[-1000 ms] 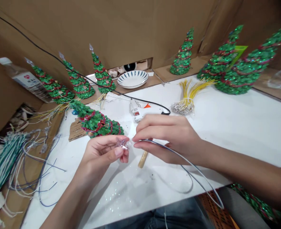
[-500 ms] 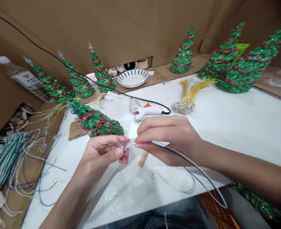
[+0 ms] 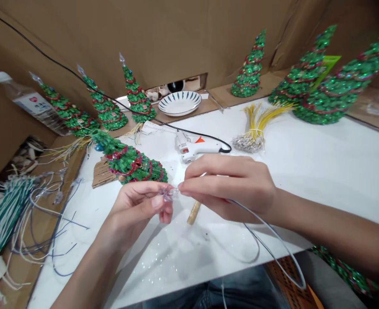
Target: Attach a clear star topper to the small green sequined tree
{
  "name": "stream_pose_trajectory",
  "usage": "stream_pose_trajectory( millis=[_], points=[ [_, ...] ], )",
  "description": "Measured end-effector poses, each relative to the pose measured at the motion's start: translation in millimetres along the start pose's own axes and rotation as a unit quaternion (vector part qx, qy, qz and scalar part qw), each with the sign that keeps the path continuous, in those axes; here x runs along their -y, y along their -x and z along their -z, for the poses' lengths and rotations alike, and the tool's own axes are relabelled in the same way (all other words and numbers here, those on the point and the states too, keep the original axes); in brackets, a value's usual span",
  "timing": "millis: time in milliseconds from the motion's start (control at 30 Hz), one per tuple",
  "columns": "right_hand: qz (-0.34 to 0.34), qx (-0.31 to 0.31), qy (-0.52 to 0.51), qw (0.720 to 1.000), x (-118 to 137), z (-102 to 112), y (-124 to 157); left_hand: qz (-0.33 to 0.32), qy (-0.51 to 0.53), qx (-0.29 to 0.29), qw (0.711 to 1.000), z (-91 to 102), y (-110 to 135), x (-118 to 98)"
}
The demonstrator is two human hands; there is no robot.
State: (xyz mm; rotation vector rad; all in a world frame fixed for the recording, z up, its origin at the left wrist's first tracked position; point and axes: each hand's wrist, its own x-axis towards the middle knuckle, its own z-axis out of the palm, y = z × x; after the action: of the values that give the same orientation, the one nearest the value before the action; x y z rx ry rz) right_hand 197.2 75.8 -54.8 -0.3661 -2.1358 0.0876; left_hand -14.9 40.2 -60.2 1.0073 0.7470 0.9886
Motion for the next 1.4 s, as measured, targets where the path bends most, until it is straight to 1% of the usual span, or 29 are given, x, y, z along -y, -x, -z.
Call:
stream_pose_trajectory(
  millis=[167, 367, 433, 533, 600, 667, 733, 900, 1000, 1200, 1400],
  points=[
    [0.022, 0.008, 0.014, 1.000, -2.5, -1.4, 2.1, 0.024, 0.029, -0.003, 0.999, -1.6, 0.0, -1.2],
    [0.073, 0.034, 0.031, 0.996, -5.7, -1.7, 4.8, 0.065, 0.071, -0.016, 0.995, -4.4, -0.6, -2.8],
    [0.065, 0.052, 0.028, 0.996, -4.3, -1.4, 3.8, 0.087, 0.080, -0.016, 0.993, -4.7, -0.7, -3.1],
    [0.033, 0.075, 0.004, 0.997, -2.4, -1.4, 2.5, 0.112, 0.091, -0.008, 0.990, -4.3, -1.3, -3.0],
    [0.040, 0.067, 0.009, 0.997, -2.3, -1.9, 2.8, 0.119, 0.096, -0.006, 0.988, -3.5, -1.9, -2.5],
    [0.063, 0.037, 0.040, 0.996, -2.4, -2.9, 3.7, 0.118, 0.101, -0.008, 0.988, -2.5, -2.6, -2.2],
    [0.061, 0.008, 0.059, 0.996, -1.4, -4.1, 4.1, 0.110, 0.102, -0.010, 0.989, -1.8, -3.1, -2.1],
    [-0.025, -0.023, 0.013, 0.999, 8.2, -6.0, 0.1, 0.087, 0.102, -0.005, 0.991, -1.9, -2.5, -1.8],
    [-0.049, -0.040, -0.015, 0.998, 13.1, -6.5, -2.3, 0.079, 0.100, 0.002, 0.992, -2.5, -2.2, -0.6],
    [-0.065, -0.030, -0.037, 0.997, 14.3, -7.9, -1.6, 0.070, 0.083, 0.000, 0.994, -4.1, -3.0, 1.1],
    [-0.036, -0.017, 0.000, 0.999, 11.0, -8.0, 1.5, 0.070, 0.071, -0.018, 0.995, -3.8, -1.5, 1.2]
  ],
)
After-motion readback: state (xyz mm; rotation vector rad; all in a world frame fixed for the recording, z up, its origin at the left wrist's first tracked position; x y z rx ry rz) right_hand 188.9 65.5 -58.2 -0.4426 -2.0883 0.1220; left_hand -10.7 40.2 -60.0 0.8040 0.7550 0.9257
